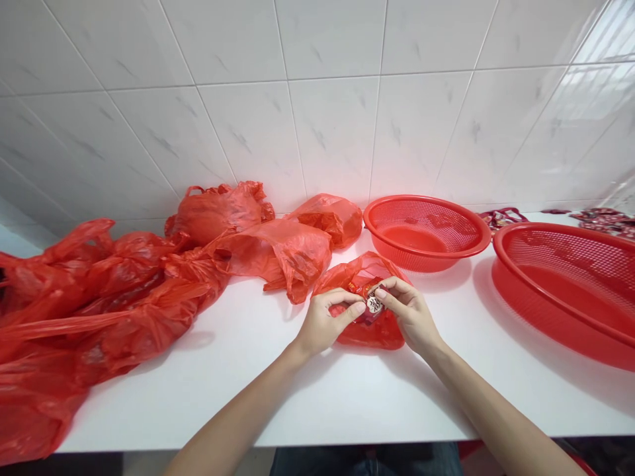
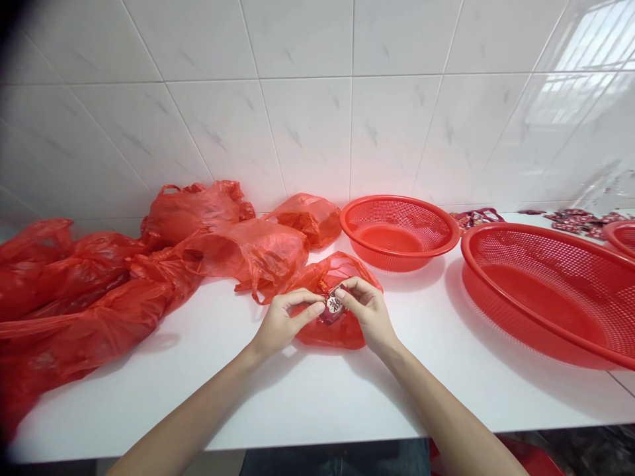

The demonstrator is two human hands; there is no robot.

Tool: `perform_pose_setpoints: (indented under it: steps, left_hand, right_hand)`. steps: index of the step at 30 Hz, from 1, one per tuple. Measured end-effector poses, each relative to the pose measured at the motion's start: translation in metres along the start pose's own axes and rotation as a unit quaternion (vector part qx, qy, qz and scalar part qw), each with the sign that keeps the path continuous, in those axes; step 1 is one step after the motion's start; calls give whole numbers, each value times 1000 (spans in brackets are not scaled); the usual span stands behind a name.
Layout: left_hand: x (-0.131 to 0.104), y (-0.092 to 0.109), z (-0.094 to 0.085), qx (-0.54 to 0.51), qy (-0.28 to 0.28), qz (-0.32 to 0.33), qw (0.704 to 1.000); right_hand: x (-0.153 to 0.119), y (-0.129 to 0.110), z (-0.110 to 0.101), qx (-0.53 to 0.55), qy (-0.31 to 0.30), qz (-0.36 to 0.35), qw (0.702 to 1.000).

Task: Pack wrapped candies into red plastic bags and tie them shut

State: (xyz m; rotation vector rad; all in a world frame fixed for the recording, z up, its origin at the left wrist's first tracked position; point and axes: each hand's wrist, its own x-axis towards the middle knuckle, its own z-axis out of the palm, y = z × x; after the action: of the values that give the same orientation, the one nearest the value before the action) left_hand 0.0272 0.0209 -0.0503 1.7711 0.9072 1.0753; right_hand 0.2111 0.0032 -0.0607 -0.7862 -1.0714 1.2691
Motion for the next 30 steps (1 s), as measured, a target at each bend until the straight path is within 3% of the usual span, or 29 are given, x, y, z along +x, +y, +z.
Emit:
perform_pose_setpoints:
  steps: [8, 19, 30]
  left_hand:
    - [1, 5, -2, -1, -23, 16, 1000]
    - [0, 14, 9, -163, -27, -11, 986]
    - [4, 3, 3, -135, 60, -43, 988]
  right_hand:
    - [-2, -9, 3, -55, -48, 21, 997]
    - [-3, -11, 9, 28, -6, 24, 999]
    - [-1, -14, 3, -82, -37, 36, 995]
